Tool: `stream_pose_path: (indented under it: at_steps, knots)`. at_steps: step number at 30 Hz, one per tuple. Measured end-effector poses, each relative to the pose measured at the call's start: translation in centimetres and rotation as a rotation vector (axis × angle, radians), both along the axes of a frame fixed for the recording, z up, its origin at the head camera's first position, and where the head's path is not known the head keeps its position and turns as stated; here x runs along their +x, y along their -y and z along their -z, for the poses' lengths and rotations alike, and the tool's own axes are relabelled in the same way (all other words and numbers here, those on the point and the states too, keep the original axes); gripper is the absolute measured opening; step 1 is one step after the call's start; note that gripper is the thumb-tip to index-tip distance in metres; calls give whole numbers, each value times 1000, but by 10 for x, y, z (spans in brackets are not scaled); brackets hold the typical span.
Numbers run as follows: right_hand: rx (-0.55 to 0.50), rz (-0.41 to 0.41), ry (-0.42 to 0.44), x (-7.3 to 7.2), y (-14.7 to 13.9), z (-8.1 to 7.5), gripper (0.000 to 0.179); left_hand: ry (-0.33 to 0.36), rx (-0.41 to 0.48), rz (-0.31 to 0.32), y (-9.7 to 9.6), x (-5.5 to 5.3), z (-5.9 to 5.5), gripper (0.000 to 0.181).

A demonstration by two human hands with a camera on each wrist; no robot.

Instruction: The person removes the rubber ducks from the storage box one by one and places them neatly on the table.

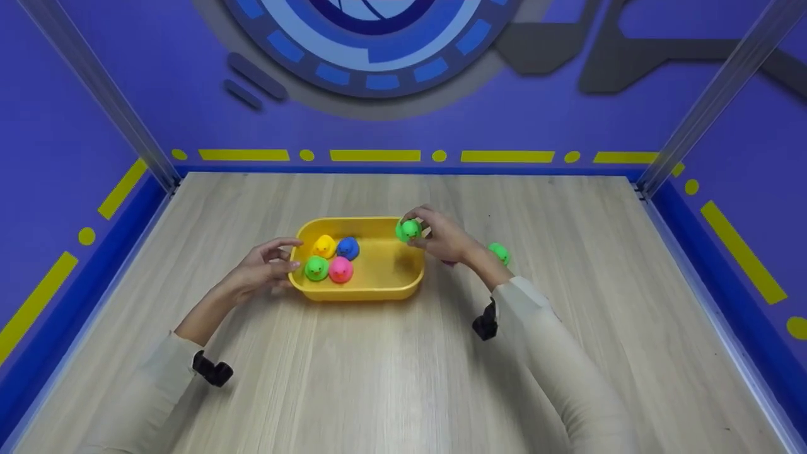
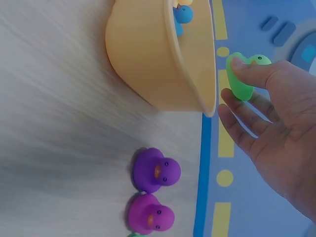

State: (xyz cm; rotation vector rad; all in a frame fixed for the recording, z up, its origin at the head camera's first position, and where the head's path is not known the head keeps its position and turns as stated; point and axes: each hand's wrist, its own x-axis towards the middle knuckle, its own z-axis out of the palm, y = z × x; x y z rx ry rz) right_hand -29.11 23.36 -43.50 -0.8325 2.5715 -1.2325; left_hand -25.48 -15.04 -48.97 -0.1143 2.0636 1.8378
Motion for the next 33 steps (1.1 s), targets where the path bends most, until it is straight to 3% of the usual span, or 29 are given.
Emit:
stream_pose_path:
  at_steps: [11,16,26,33]
  knots:
    - [-28,103,17,0,-35,-9,41,9,-7,-2,-2,0,0,53]
    - [-16,128,-30,2,-54,-11,41,29,-16,-11,-3,0,0,54]
    - [-27,139,-104,7,-85,-3,38,18,-32,-10,2,1,0,55]
    - [-29,200,-136,11,-111,4,39,-25,-30,21,1,0,1,54]
